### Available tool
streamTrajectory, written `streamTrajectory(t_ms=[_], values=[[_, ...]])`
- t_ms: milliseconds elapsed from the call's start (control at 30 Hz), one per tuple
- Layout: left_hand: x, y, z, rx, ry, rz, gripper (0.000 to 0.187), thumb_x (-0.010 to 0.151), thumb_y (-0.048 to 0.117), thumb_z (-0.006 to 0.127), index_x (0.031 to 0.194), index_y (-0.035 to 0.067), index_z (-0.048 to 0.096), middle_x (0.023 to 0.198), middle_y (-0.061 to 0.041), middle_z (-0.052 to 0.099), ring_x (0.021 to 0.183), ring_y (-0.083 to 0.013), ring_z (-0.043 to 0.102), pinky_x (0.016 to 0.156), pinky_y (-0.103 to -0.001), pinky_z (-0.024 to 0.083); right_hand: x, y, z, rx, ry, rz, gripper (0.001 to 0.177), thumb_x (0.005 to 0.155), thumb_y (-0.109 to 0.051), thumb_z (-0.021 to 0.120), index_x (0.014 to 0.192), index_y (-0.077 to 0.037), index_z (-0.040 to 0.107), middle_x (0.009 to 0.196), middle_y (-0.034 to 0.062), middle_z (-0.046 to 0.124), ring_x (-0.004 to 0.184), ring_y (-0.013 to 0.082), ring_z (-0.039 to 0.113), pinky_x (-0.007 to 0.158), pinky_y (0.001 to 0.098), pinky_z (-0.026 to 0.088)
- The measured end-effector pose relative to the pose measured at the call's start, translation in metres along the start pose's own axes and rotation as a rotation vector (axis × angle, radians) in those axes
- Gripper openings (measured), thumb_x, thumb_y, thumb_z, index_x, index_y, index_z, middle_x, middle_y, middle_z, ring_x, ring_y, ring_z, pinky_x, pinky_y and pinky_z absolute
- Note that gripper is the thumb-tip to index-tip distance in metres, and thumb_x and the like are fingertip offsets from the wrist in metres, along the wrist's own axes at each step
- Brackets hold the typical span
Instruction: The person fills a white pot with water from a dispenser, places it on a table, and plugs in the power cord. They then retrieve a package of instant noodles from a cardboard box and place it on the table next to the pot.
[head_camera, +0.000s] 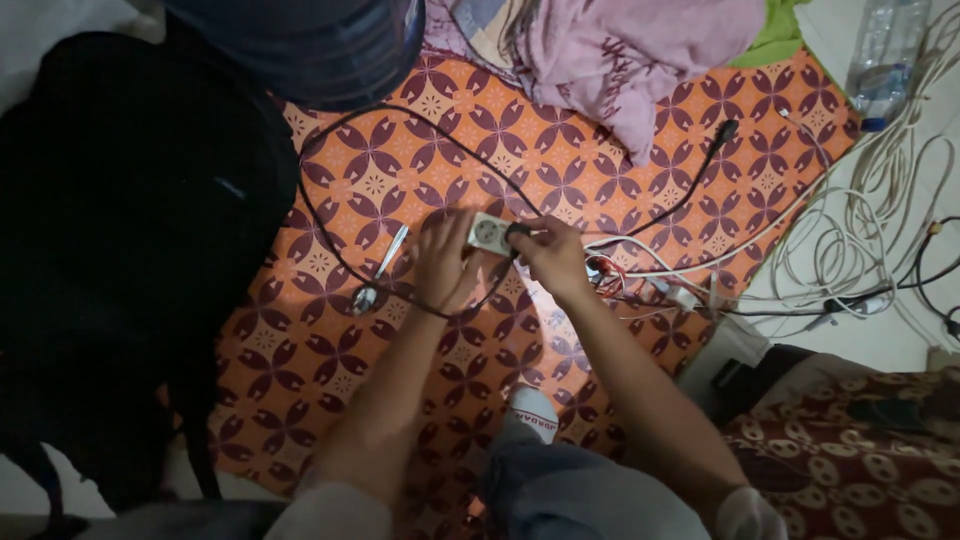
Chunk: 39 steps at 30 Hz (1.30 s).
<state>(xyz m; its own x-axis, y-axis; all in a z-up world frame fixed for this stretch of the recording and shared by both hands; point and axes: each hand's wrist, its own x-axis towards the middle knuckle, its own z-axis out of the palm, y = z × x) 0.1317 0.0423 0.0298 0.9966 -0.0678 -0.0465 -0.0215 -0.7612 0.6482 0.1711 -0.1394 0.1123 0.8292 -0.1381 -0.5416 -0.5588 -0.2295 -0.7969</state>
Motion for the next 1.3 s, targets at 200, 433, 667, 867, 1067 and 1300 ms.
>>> streamTrajectory(t_ms=[200,433,667,867,1067,1300], values=[[-0.044,-0.002,0.063,-0.692,0.421,-0.366,0.019,0.094,0.033,0.079,0.091,0.015,0.079,0.075,0.0,0.072,0.072,-0.0154,0.067,0.067,-0.024,0.053,0.021,-0.014,0.018,-0.735,-0.206,-0.15,0.034,0.083,-0.041,0.074,0.093,-0.009,0.076,0.07,0.0182,0.072,0.081,0.0454,0.074,0.072,0.0525,0.057],[-0.042,0.015,0.034,-1.422,-0.177,-0.855,0.058,0.094,0.054,0.074,0.106,-0.001,0.062,0.098,-0.031,0.074,0.073,-0.0335,0.075,0.053,-0.035,0.056,0.034,-0.034,0.034,-0.821,-0.26,-0.104,0.029,0.086,-0.037,0.07,0.105,-0.016,0.065,0.093,0.0204,0.075,0.103,0.0452,0.071,0.089,0.0514,0.056],[-0.057,0.061,0.029,-0.362,-0.143,-0.24,0.024,0.079,0.038,0.065,0.062,0.024,0.072,0.056,0.003,0.068,0.062,-0.0248,0.073,0.06,-0.037,0.056,0.04,-0.022,0.037,-0.785,-0.208,-0.134,0.024,0.086,-0.033,0.076,0.103,-0.018,0.067,0.078,0.0146,0.075,0.094,0.0397,0.074,0.084,0.0486,0.057],[-0.007,0.042,0.004,-0.016,0.331,-0.015,0.02,0.083,0.035,0.075,0.098,0.024,0.068,0.081,-0.001,0.066,0.074,-0.0262,0.07,0.06,-0.042,0.056,0.033,-0.034,0.024,-0.715,-0.269,-0.189,0.017,0.091,-0.028,0.066,0.107,-0.024,0.069,0.082,0.0104,0.078,0.094,0.0344,0.075,0.085,0.0473,0.058],[-0.002,0.017,-0.011,-0.164,0.111,-0.019,0.026,0.098,0.028,0.065,0.122,0.02,0.074,0.097,-0.007,0.077,0.086,-0.031,0.075,0.068,-0.04,0.06,0.033,-0.042,0.005,-0.752,-0.433,-0.302,0.028,0.087,-0.02,0.066,0.114,-0.014,0.066,0.09,0.0114,0.079,0.096,0.0402,0.074,0.088,0.0543,0.057],[-0.004,0.0,0.019,-0.178,0.229,0.019,0.017,0.086,0.021,0.075,0.102,0.016,0.079,0.086,-0.006,0.074,0.079,-0.0299,0.074,0.062,-0.039,0.06,0.023,-0.062,0.001,-0.831,-0.585,-0.408,0.023,0.091,-0.019,0.066,0.113,-0.015,0.068,0.096,0.0157,0.079,0.098,0.0471,0.071,0.091,0.0596,0.055]])
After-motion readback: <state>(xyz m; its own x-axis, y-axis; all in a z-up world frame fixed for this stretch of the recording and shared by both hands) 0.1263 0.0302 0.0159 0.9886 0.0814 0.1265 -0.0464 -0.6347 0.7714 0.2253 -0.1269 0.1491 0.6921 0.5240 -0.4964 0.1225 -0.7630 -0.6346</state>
